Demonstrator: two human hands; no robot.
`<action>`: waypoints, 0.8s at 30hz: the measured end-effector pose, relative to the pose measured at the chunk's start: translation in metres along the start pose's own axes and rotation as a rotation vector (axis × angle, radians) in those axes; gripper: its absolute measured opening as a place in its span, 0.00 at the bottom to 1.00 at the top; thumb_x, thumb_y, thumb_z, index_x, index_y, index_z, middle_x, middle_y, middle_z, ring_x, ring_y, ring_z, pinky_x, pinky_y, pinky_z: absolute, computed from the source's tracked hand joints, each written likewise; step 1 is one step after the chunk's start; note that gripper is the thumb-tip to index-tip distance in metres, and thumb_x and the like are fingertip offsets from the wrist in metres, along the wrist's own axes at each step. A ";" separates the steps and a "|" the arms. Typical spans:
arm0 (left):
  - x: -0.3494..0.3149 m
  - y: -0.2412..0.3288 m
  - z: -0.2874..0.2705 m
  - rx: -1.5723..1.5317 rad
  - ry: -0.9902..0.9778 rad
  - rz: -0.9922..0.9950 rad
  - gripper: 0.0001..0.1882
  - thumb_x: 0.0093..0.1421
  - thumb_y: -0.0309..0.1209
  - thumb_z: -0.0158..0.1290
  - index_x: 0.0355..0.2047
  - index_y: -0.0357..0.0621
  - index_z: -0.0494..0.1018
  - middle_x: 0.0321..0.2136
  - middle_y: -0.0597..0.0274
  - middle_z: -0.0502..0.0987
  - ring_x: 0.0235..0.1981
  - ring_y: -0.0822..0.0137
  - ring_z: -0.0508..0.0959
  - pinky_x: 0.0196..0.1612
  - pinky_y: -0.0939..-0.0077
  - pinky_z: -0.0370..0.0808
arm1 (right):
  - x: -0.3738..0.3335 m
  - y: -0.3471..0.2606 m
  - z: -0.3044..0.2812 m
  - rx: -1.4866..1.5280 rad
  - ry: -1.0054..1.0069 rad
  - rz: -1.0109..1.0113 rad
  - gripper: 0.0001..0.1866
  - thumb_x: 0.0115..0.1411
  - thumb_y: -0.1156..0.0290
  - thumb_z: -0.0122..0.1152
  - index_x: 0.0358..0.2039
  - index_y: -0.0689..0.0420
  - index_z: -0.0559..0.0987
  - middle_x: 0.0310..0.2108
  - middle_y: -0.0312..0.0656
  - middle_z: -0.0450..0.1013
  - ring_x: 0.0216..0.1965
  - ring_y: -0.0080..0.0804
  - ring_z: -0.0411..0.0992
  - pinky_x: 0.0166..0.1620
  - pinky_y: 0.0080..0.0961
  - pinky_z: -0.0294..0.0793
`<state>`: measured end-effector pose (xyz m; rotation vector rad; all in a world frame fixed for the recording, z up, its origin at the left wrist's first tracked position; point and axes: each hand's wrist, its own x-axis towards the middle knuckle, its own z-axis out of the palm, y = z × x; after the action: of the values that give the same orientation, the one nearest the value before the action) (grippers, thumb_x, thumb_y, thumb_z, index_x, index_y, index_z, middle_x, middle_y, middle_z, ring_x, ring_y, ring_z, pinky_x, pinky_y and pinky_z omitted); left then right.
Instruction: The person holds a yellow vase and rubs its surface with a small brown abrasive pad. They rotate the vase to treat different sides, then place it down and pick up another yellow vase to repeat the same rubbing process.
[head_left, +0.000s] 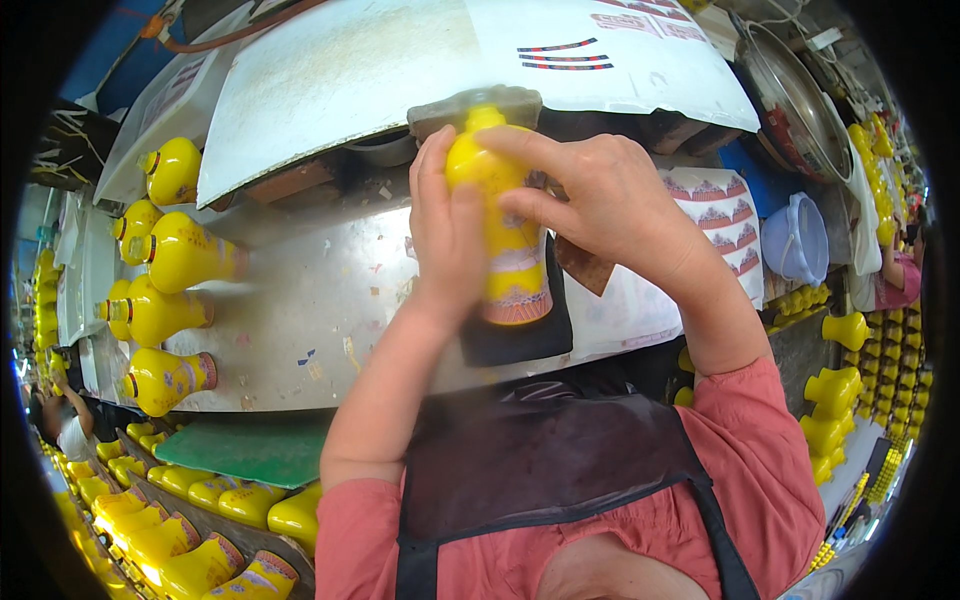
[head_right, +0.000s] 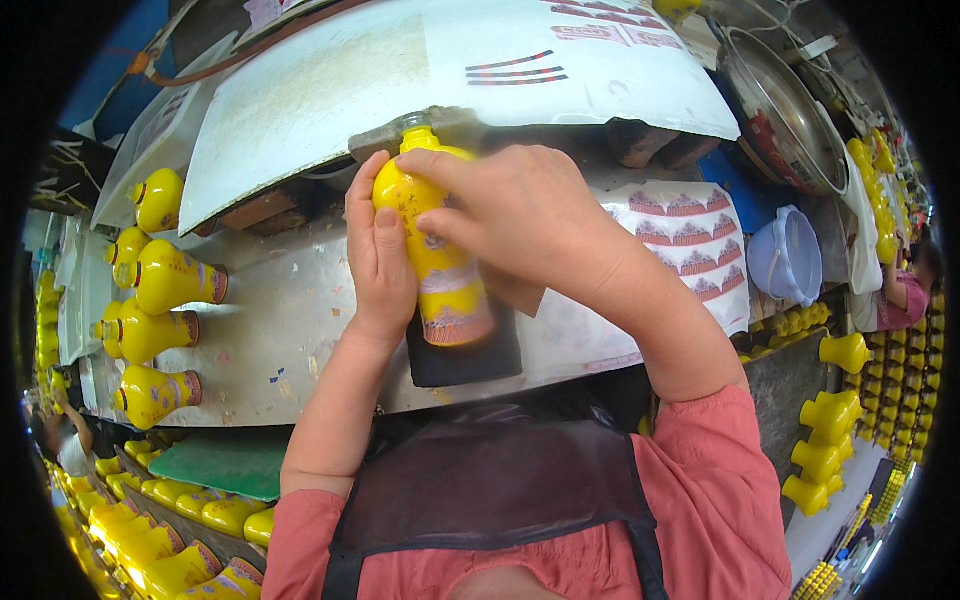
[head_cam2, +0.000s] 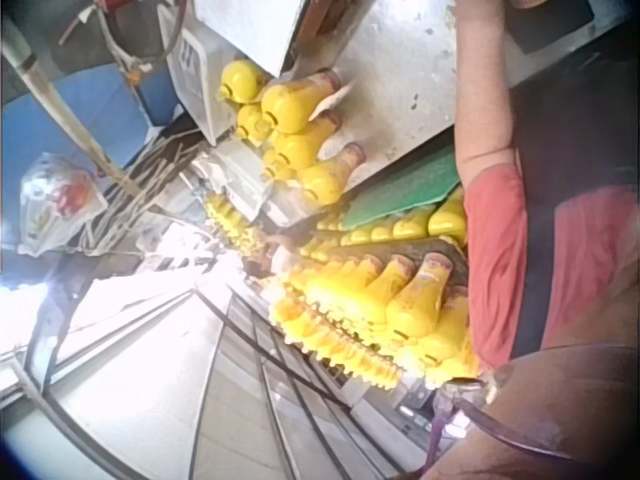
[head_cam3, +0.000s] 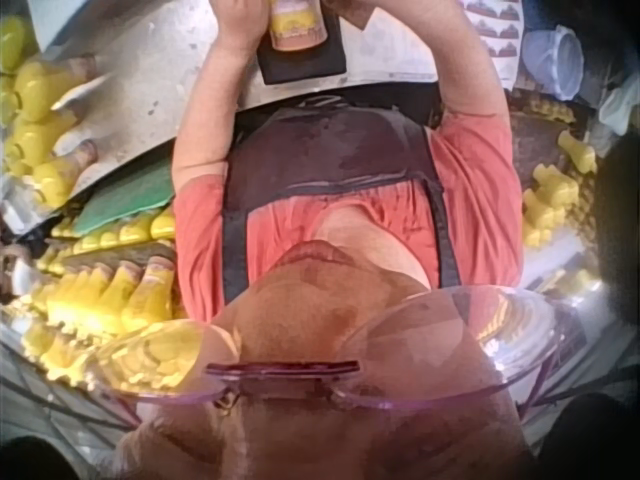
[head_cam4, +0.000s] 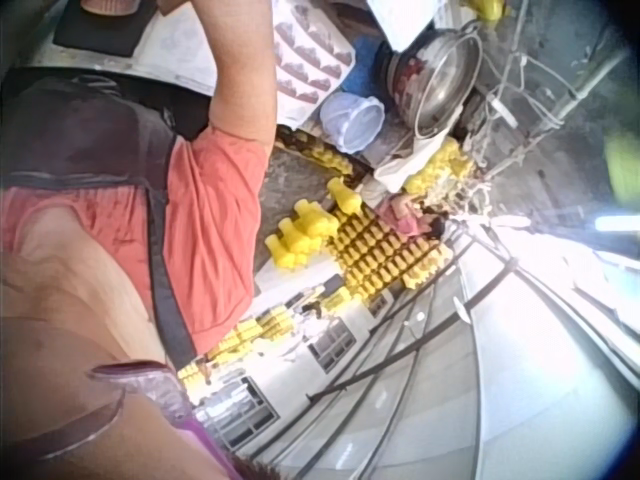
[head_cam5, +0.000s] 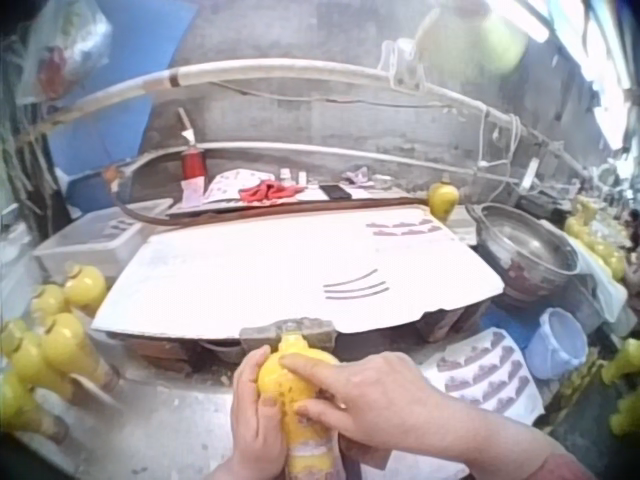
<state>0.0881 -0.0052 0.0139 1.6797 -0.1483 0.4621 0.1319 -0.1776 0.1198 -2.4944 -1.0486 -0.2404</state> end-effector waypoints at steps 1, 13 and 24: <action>-0.001 -0.001 -0.003 -0.001 -0.018 0.003 0.34 0.70 0.41 0.46 0.69 0.33 0.55 0.67 0.39 0.58 0.68 0.43 0.62 0.71 0.56 0.57 | 0.000 0.001 0.000 0.004 -0.004 0.004 0.26 0.60 0.58 0.67 0.59 0.45 0.78 0.23 0.45 0.78 0.24 0.45 0.79 0.29 0.36 0.77; -0.030 -0.015 -0.039 0.272 -0.439 -0.048 0.57 0.58 0.32 0.52 0.75 0.47 0.22 0.75 0.37 0.37 0.74 0.37 0.53 0.73 0.55 0.58 | 0.000 0.001 -0.001 0.059 -0.051 0.059 0.25 0.59 0.57 0.66 0.57 0.44 0.79 0.28 0.45 0.81 0.28 0.46 0.81 0.34 0.38 0.79; -0.027 -0.018 -0.050 0.153 -0.482 -0.045 0.56 0.61 0.35 0.56 0.76 0.58 0.25 0.76 0.45 0.42 0.74 0.43 0.54 0.74 0.52 0.55 | -0.008 0.012 0.008 0.324 0.049 0.121 0.20 0.67 0.63 0.63 0.59 0.49 0.79 0.20 0.34 0.78 0.18 0.22 0.77 0.24 0.18 0.75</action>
<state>0.0589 0.0417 -0.0083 1.9177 -0.4356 0.0263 0.1350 -0.1865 0.1062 -2.2370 -0.8382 -0.0869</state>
